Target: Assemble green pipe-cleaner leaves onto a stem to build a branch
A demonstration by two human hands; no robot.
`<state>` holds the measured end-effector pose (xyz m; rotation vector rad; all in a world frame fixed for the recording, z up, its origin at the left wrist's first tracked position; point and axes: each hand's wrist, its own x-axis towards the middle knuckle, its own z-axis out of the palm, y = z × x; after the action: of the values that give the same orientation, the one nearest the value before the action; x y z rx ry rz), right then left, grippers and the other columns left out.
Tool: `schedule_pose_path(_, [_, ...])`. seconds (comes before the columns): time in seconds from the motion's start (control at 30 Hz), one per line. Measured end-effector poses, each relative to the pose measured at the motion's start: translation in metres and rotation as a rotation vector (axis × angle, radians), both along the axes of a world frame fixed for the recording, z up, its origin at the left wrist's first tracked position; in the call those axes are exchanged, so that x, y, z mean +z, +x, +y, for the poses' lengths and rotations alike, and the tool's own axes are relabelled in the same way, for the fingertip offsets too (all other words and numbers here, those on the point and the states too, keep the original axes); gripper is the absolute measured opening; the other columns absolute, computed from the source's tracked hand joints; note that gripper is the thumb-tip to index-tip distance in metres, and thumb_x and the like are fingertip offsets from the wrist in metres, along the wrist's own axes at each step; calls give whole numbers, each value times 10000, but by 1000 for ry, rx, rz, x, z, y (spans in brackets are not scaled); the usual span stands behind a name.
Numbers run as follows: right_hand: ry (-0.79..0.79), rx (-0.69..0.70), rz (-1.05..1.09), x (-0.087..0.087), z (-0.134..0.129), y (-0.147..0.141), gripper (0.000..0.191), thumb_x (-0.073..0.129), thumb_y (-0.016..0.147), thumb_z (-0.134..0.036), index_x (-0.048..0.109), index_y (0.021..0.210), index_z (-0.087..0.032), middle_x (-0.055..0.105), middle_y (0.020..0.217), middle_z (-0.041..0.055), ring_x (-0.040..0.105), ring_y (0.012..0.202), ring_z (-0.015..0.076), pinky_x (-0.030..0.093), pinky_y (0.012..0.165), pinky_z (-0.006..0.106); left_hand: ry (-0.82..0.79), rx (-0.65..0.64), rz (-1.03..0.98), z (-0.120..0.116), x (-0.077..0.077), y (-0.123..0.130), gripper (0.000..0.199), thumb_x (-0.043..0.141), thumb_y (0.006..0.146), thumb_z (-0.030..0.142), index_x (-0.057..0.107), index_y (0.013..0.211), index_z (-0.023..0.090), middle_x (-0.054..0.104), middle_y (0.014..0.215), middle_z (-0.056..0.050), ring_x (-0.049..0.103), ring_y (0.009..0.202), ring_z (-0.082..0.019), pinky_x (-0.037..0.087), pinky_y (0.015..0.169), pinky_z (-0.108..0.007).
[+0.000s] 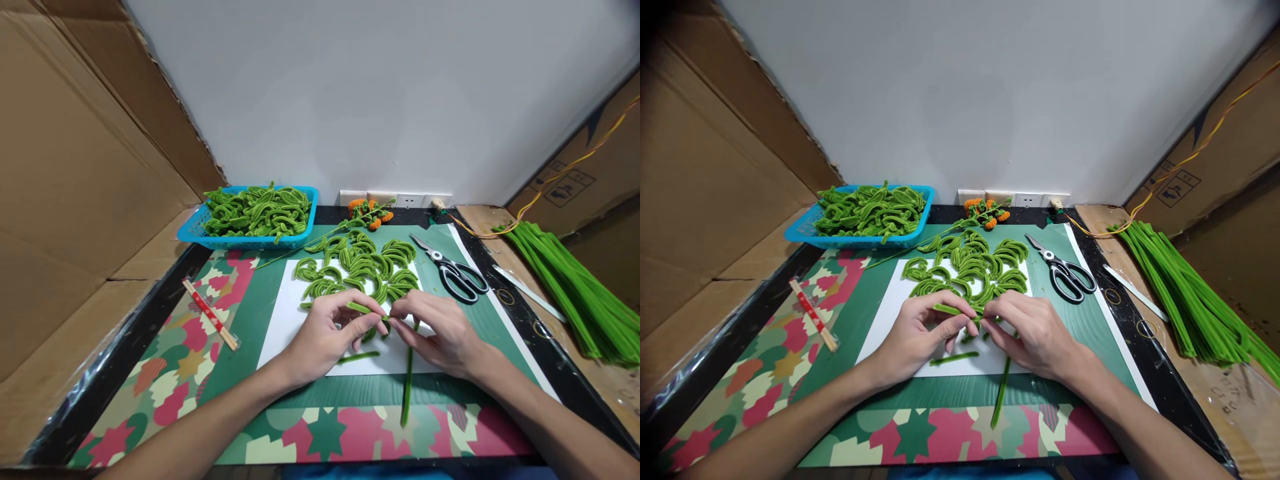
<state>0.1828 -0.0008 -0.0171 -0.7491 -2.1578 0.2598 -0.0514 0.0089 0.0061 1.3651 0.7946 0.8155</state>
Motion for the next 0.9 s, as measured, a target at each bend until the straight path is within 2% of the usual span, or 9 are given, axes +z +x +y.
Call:
schedule_pose_path(0.17, [24,11,34,2,-1,-2,109,614,1015,-85,613,1059,-185,669,813,31,582,666,150,446,596,266,-54,-4,-58,0,4,1,221,772,970,365,748,1007,148,803,845,-61,581,522,-74,461,493,-181])
schedule_pose_path(0.4, [140,-51,70,5,-5,-5,141,619,991,-49,606,1027,-185,588,722,-1,499,598,142,383,555,277,-162,-36,-89,3,4,0,300,793,944,416,712,947,127,813,829,-95,585,461,-81,344,372,-163])
schedule_pose_path(0.67, [163,-146,139,7,-7,-9,161,613,974,-41,603,1014,-196,595,720,4,523,600,146,437,560,278,-161,-30,-119,-1,3,4,329,781,954,430,694,925,114,817,832,-114,583,447,-68,348,367,-143])
schedule_pose_path(0.9, [174,-150,130,4,-8,-12,156,610,977,-48,611,1018,-199,603,719,11,534,590,154,447,545,288,-148,71,-115,0,3,2,354,848,885,444,729,882,111,815,793,-105,557,427,-67,365,372,-160])
